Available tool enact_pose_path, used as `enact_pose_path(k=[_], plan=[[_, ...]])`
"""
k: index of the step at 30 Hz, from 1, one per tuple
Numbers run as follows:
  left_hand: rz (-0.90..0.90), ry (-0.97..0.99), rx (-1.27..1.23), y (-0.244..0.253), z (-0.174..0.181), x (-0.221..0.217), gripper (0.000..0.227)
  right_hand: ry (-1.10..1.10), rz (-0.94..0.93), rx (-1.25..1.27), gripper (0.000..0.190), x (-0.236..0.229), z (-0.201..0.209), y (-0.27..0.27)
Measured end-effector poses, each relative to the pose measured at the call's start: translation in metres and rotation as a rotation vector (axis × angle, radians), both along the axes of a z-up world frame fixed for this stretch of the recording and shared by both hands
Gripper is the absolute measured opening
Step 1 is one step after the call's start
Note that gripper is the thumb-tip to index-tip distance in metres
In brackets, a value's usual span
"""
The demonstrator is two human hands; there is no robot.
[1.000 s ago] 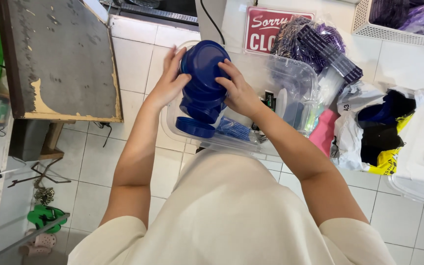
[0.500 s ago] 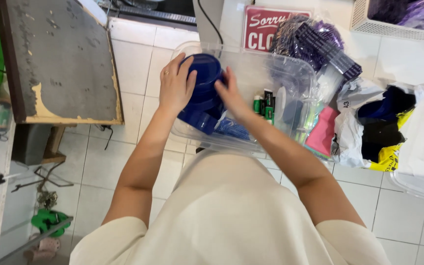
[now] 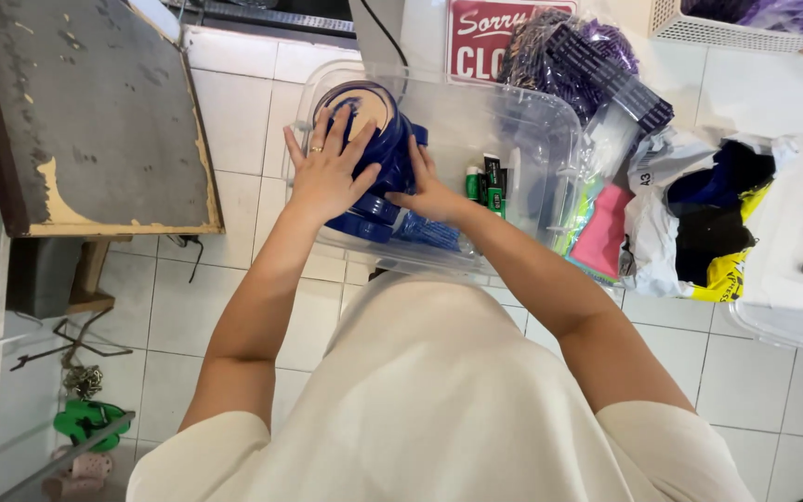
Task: Organizing various items and supplies into a clear plastic storage bin
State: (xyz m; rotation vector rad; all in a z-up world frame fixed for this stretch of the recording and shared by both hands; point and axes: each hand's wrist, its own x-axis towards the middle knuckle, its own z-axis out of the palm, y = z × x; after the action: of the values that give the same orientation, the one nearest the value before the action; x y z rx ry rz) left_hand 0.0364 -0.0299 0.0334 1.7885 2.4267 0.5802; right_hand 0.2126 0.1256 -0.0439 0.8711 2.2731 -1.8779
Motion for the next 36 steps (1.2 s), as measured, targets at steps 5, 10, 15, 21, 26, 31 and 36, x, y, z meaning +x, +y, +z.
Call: enact_pose_path(k=[5,10,15,21,26,31,36], plan=[[0.211,-0.167,-0.078,-0.014,0.071,0.005,0.083,0.005,-0.282,-0.33,0.089,0.013,0.035,0.044],[0.392,-0.784,0.089,-0.029,0.025,-0.019,0.083,-0.019,-0.578,-0.71,0.093,0.015,0.037,0.04],[0.421,-1.065,0.356,-0.013,-0.006,-0.007,0.064,-0.173,-0.621,-0.715,0.107,-0.011,0.051,0.008],[0.453,-1.189,0.483,0.002,-0.028,-0.005,0.053,-0.249,-0.565,-0.804,0.117,-0.007,0.043,0.016],[0.357,-1.039,0.463,0.013,-0.017,0.009,0.052,-0.177,-0.701,-0.881,0.099,-0.024,0.081,-0.01],[0.201,-0.652,0.353,0.002,0.002,0.013,0.065,-0.124,-0.673,-0.693,0.099,0.024,0.017,0.039],[-0.272,-0.017,0.112,0.007,0.016,0.027,0.094,-0.118,-0.44,-0.522,0.069,0.066,0.055,0.026]])
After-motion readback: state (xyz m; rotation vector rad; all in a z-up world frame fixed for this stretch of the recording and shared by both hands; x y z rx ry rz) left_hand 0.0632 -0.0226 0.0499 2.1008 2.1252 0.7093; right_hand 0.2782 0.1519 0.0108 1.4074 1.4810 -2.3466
